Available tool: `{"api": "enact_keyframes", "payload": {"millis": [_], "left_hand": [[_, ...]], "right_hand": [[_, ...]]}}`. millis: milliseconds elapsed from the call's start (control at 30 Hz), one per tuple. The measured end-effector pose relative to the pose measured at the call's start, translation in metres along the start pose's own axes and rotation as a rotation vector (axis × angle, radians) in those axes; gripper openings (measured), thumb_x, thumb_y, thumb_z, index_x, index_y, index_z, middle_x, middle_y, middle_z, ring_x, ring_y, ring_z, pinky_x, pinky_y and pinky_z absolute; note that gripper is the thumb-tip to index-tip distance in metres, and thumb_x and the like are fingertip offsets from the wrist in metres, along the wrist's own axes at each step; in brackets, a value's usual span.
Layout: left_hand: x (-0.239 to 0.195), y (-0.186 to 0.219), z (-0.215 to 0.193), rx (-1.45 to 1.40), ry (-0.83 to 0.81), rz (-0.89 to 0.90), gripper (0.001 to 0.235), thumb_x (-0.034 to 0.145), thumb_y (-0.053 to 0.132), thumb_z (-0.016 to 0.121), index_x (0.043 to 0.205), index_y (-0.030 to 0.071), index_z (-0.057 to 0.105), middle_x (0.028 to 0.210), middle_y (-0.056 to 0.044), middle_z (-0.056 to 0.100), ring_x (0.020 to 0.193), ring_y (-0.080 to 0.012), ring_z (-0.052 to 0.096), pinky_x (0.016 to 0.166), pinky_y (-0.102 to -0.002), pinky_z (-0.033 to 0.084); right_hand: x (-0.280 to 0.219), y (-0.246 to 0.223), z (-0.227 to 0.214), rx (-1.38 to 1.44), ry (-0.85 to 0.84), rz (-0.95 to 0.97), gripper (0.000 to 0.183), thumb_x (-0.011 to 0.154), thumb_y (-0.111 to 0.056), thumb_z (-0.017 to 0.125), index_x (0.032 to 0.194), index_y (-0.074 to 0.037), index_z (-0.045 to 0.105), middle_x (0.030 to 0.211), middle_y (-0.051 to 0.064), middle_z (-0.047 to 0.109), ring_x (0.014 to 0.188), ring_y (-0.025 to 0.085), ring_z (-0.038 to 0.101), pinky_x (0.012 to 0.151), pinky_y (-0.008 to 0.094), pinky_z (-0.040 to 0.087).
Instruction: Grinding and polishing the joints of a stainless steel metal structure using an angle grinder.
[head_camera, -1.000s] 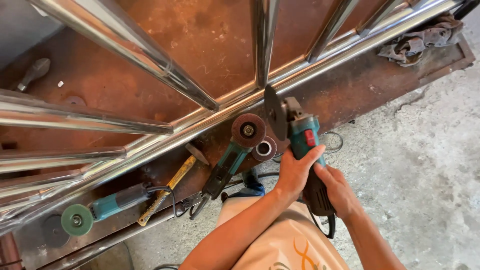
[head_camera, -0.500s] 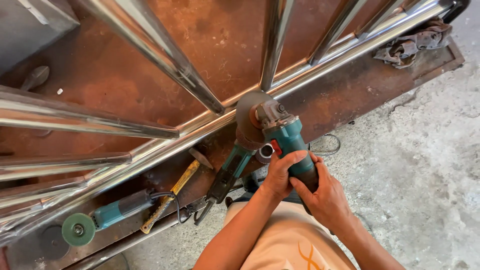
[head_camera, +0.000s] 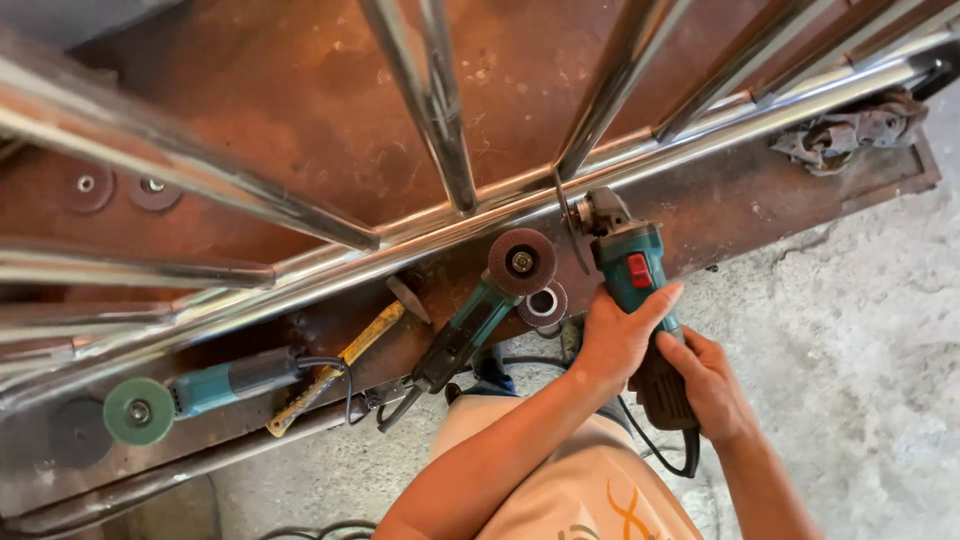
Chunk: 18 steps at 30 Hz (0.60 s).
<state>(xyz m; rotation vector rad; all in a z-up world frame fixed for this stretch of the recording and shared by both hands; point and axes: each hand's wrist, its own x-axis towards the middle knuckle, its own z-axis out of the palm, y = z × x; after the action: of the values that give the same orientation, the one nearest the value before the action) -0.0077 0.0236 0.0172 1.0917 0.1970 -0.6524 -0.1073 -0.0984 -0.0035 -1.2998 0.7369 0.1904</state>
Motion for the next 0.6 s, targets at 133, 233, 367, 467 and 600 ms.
{"api": "enact_keyframes", "payload": {"millis": [133,233,367,467,600], "left_hand": [[0.003,-0.002,0.009,-0.014,0.063,0.016,0.035,0.084,0.030,0.076,0.098,0.003,0.060,0.083,-0.006,0.061,0.066,-0.0136,0.055,0.061,-0.027,0.050],[0.009,-0.002,0.020,0.125,0.192,-0.170,0.062,0.072,0.048,0.089,0.103,0.003,0.058,0.088,-0.010,0.066,0.090,-0.0208,0.068,0.079,-0.035,0.053],[0.008,0.005,0.017,0.112,0.211,-0.200,0.065,0.072,0.051,0.088,0.105,0.004,0.058,0.090,-0.009,0.066,0.092,-0.0208,0.067,0.081,-0.036,0.054],[0.007,0.004,0.019,0.141,0.215,-0.219,0.068,0.071,0.054,0.087,0.108,0.005,0.057,0.095,-0.012,0.068,0.097,-0.0239,0.069,0.085,-0.038,0.054],[0.010,0.010,0.023,0.107,0.207,-0.182,0.064,0.072,0.052,0.086,0.105,0.004,0.057,0.091,-0.011,0.066,0.094,-0.0223,0.069,0.081,-0.037,0.054]], "right_hand": [[-0.002,-0.017,0.003,0.015,-0.080,-0.006,0.034,0.103,-0.026,0.055,0.105,0.007,0.064,0.074,0.025,0.070,0.055,0.029,0.064,0.048,0.037,0.050],[-0.017,-0.039,0.022,-0.109,0.058,-0.099,0.027,0.105,-0.023,0.062,0.091,-0.001,0.070,0.071,0.008,0.058,0.063,0.016,0.055,0.057,0.032,0.051],[-0.017,-0.049,0.028,-0.116,0.037,-0.103,0.026,0.104,-0.021,0.063,0.090,0.000,0.071,0.070,0.007,0.057,0.062,0.015,0.056,0.054,0.033,0.053],[-0.020,-0.051,0.029,-0.116,0.033,-0.109,0.027,0.104,-0.021,0.063,0.090,0.000,0.071,0.070,0.007,0.057,0.062,0.014,0.056,0.053,0.032,0.053],[-0.018,-0.052,0.029,-0.098,0.064,-0.112,0.027,0.105,-0.021,0.063,0.089,0.000,0.069,0.067,0.008,0.055,0.058,0.014,0.056,0.051,0.031,0.054]]}}
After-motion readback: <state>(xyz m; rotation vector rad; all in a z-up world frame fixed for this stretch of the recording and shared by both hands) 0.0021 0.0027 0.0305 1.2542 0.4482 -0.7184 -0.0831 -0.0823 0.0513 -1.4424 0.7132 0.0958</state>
